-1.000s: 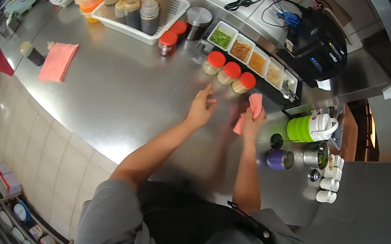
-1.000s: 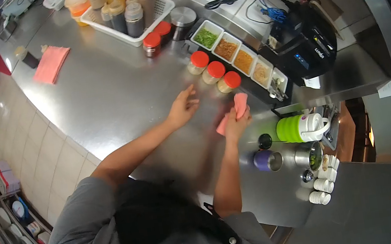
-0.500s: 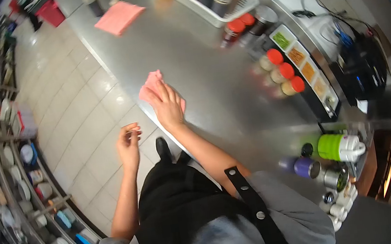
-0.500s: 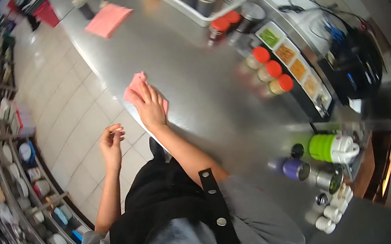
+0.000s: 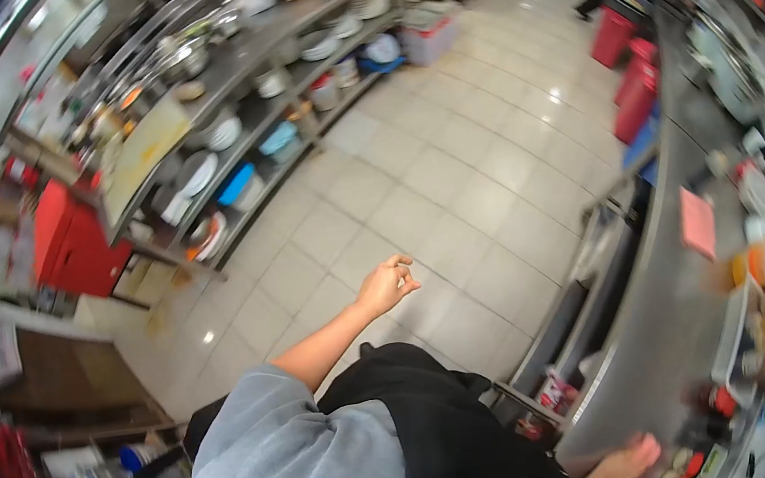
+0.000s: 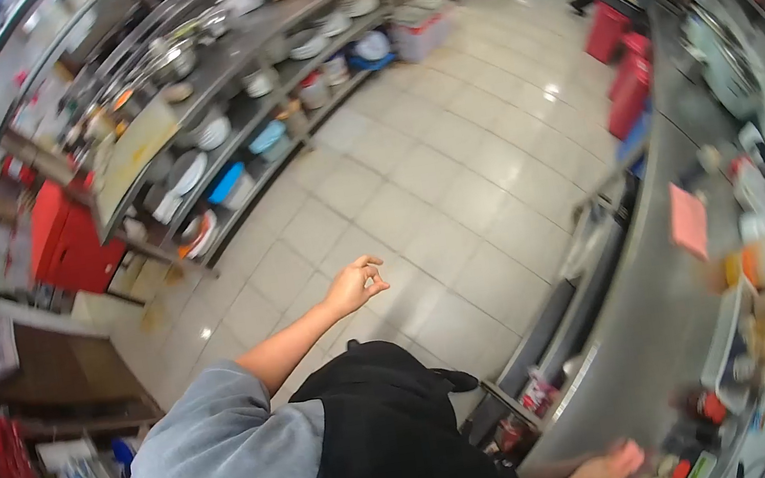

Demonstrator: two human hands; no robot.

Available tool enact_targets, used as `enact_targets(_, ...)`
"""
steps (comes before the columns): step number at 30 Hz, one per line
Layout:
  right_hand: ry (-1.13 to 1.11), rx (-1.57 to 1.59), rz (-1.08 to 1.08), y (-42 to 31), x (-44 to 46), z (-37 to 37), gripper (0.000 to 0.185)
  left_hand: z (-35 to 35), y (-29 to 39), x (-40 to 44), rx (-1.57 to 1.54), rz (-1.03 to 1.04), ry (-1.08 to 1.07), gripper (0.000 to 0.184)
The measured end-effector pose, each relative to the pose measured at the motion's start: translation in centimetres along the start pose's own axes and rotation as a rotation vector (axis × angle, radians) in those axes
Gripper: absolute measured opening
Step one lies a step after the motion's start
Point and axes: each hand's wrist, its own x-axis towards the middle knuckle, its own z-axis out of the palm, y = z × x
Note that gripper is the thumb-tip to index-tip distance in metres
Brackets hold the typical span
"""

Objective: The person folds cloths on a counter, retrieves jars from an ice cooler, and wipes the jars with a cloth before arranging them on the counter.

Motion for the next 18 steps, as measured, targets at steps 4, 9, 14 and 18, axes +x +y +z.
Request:
enact_targets(4,0.314,0.311,-0.195,-14.8,-3.2,-8.5,0.043,-6.0,-12.1,-8.1,-0.06,-0.195,0.233,0.025)
enact_targets(9,-0.185,0.735,-0.421,-33.5,-9.4,-3.3,0.046,-11.7,-22.6,-17.4,-0.17,-0.466,0.368,0.023)
enact_targets(14,-0.934,0.858,-0.475,-47.5,-15.0,0.6,0.049,-13.7,-27.7,-20.3,-0.275,-0.579,0.45,0.018)
enact_targets(18,-1.445,0.692,-0.289,-51.4,-17.8,5.3,0.052,-13.8,-30.3,-18.5,-0.347,-0.567,0.491,0.014)
